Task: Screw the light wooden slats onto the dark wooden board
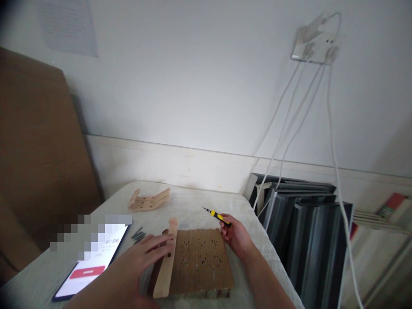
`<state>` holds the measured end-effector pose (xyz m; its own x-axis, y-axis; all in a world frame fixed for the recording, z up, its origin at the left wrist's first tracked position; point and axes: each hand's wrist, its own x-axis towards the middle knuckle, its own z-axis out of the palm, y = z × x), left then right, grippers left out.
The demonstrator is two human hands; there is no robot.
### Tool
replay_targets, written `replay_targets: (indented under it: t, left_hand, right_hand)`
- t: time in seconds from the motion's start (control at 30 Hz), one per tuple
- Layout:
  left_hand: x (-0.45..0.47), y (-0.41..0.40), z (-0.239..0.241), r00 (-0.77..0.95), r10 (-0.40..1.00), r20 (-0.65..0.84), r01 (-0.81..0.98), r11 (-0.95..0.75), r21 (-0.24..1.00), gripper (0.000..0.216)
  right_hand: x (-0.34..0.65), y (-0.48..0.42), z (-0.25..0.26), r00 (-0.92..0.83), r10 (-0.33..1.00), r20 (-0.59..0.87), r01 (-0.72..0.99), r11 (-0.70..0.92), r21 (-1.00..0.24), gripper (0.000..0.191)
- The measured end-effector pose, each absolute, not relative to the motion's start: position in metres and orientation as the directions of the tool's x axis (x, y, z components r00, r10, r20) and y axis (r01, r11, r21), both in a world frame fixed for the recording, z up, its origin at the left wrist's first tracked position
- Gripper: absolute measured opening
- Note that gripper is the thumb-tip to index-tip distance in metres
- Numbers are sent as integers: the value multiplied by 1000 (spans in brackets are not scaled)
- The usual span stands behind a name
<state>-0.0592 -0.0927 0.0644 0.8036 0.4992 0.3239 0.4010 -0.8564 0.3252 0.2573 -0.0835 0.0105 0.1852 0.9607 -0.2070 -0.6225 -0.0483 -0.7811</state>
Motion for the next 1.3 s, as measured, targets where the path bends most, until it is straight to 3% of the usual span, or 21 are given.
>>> replay_targets:
  t: [0.07, 0.3, 0.73, 0.97, 1.13, 1.2, 1.3]
  left_hand:
    - [-61, -87, 60, 805, 496, 326, 414, -863, 291, 95]
    - [-59, -79, 51, 797, 425, 429, 319, -899, 300, 51]
    - [-59, -79, 48, 782, 510, 357, 365, -840, 400, 68]
    - [-66, -87, 63, 774, 560, 294, 354, -769, 532, 61]
    - [-85, -74, 73, 627, 760, 171, 557, -591, 584, 22]
    - [-93, -59, 76, 493, 853, 173, 681, -502, 534, 24]
    - [-97, -39, 84, 433, 897, 89, 811, -430, 396, 25]
  right_hand:
    - [257, -84, 10, 202, 957, -207, -607, -43, -793, 20]
    - [258, -82, 9, 214, 947, -238, -585, -70, -808, 20]
    - [261, -83, 6, 192, 958, -214, -597, -59, -800, 19]
    - [260, -85, 8, 182, 961, -208, -596, -60, -801, 23]
    - [261, -84, 4, 181, 963, -199, -584, -58, -809, 24]
    - [260, -84, 3, 184, 962, -200, -578, -59, -814, 25]
    - [258, -83, 2, 194, 965, -178, -551, -43, -833, 27]
